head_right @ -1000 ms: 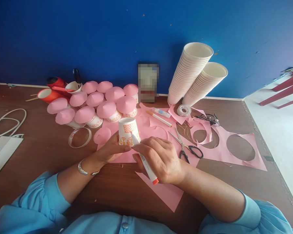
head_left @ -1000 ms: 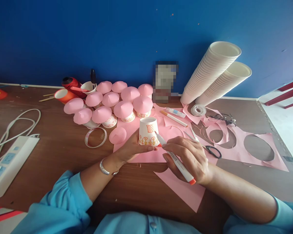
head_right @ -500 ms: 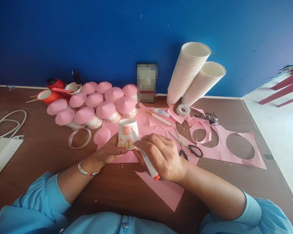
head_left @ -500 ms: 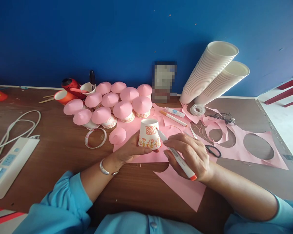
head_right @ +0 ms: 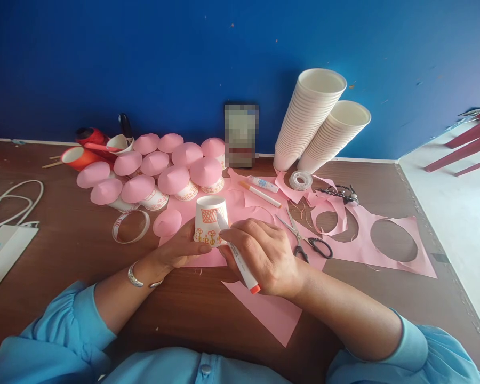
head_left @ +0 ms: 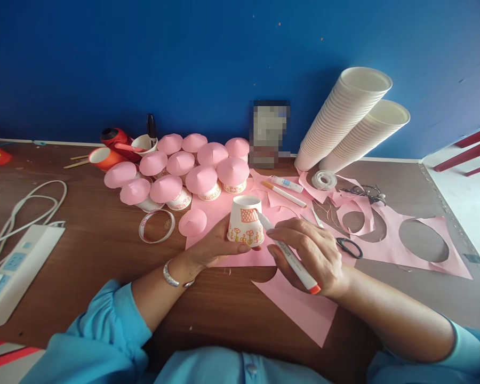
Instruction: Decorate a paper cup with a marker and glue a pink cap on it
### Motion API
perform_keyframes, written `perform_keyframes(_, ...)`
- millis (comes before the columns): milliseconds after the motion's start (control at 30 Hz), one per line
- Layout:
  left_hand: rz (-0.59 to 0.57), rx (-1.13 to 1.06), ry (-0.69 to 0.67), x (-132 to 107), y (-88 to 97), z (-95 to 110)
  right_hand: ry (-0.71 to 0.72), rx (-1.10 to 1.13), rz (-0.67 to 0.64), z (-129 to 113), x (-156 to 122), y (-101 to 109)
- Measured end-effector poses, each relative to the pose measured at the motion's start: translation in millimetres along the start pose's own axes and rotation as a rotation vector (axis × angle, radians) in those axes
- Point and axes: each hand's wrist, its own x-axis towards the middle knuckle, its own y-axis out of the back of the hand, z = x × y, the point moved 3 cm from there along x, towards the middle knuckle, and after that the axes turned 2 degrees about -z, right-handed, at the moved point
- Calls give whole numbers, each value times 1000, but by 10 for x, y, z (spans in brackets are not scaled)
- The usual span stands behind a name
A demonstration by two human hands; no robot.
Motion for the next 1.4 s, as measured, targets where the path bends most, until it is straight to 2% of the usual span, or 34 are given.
perform_keyframes(833, 58, -16, 16, 4, -7, 18, -1, 45, -30, -48, -34, -64)
perform_keyframes(1400, 66, -8, 13, -4, 21, -13, 15, 43, -10, -48, -25, -30)
